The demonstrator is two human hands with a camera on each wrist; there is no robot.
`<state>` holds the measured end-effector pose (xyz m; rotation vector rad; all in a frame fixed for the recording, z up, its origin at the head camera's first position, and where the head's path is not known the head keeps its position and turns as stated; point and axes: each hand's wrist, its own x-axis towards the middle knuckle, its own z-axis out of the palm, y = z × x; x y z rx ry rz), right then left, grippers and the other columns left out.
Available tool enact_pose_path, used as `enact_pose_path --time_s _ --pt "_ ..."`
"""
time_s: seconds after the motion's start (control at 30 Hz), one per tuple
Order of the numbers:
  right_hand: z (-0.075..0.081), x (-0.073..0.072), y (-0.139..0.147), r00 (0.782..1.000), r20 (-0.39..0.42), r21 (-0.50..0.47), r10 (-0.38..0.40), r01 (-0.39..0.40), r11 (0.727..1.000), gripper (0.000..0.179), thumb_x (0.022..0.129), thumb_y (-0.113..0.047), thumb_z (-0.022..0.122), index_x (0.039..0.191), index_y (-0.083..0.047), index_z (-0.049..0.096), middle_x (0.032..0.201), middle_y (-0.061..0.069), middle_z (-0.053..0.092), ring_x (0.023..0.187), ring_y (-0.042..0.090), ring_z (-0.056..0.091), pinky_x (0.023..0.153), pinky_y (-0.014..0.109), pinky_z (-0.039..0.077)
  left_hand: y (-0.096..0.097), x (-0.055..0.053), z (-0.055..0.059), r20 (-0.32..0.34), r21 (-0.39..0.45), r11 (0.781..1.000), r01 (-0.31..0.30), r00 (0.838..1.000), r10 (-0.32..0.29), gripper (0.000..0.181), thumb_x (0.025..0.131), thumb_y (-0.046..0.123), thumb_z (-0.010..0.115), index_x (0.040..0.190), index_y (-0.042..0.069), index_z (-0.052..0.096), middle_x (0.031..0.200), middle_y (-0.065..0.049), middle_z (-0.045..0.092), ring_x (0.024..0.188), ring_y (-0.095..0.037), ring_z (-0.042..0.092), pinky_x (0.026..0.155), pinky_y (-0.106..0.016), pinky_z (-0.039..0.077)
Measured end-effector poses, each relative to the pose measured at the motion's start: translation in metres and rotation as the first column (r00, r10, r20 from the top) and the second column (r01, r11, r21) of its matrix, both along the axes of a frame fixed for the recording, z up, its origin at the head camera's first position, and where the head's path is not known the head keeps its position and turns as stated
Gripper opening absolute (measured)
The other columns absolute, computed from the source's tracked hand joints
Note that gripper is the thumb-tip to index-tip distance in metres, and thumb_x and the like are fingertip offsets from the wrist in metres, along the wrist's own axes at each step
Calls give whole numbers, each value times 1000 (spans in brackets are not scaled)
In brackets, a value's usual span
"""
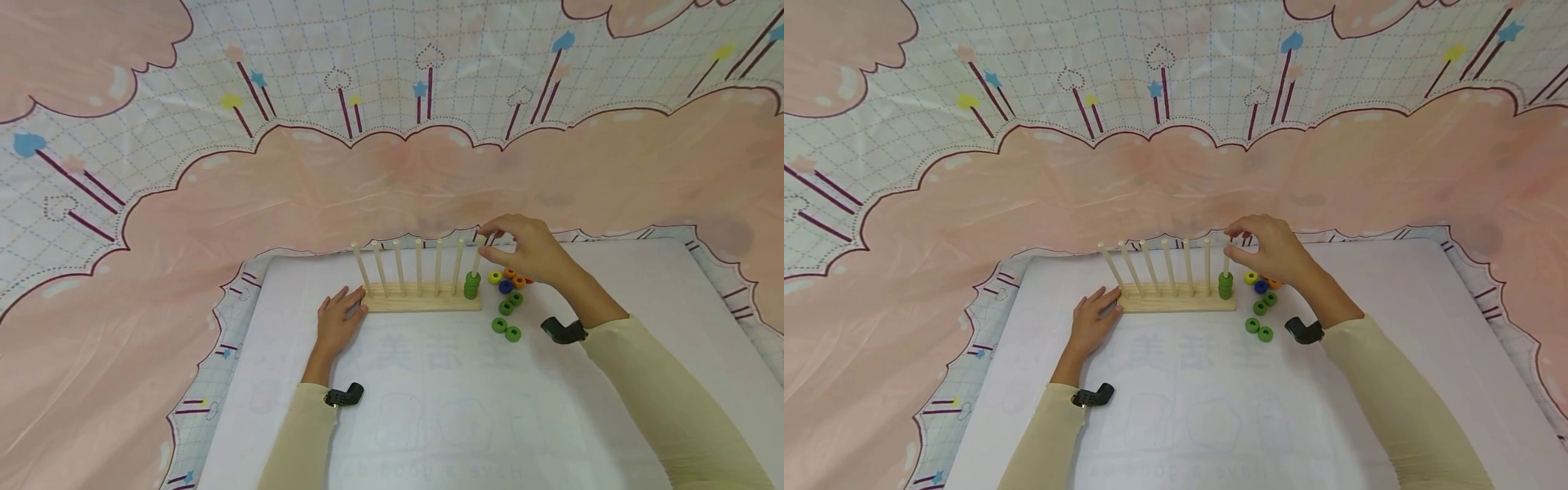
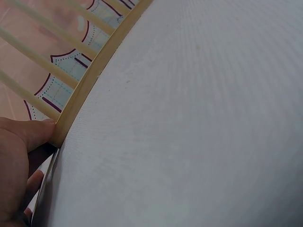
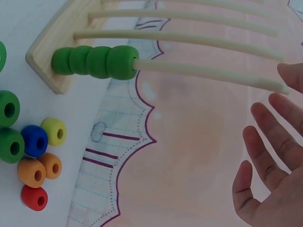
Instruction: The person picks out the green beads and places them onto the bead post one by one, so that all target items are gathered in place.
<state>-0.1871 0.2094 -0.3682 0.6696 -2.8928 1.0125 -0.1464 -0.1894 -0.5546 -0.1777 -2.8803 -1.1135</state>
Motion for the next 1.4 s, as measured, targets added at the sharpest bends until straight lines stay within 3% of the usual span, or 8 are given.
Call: enact_pose_path --time_s 0.27,0.47,0.97,1.4 --pt "-11 3 10 1000 26 -1 -8 8 1000 36 94 -25 75 125 -10 69 122 8 71 110 26 60 95 52 53 2 2 3 -25 -7 1000 -6 1000 6 46 101 31 64 143 12 61 150 -3 58 150 -33 40 124 -61 11" --pt "-29 6 24 1000 23 21 4 -5 1000 33 95 -26 74 123 -10 68 119 9 71 106 26 62 91 52 54 4 5 7 -30 19 1000 -14 999 15 44 101 28 65 141 12 62 149 -4 58 149 -34 40 124 -62 11" --pt "-80 22 53 985 172 116 -31 11 993 36 95 -27 74 126 -9 69 117 9 72 105 27 62 88 47 56 4 4 6 -12 19 1000 -10 1000 10 44 102 30 63 142 13 61 150 -2 57 151 -32 39 125 -60 9" --pt "-106 26 68 984 178 171 -31 0 985 37 96 -30 72 124 -7 69 116 7 74 101 23 63 81 36 54 4 3 6 -10 8 1000 -14 1000 14 44 102 31 63 142 13 61 151 -1 57 151 -32 39 125 -60 10"
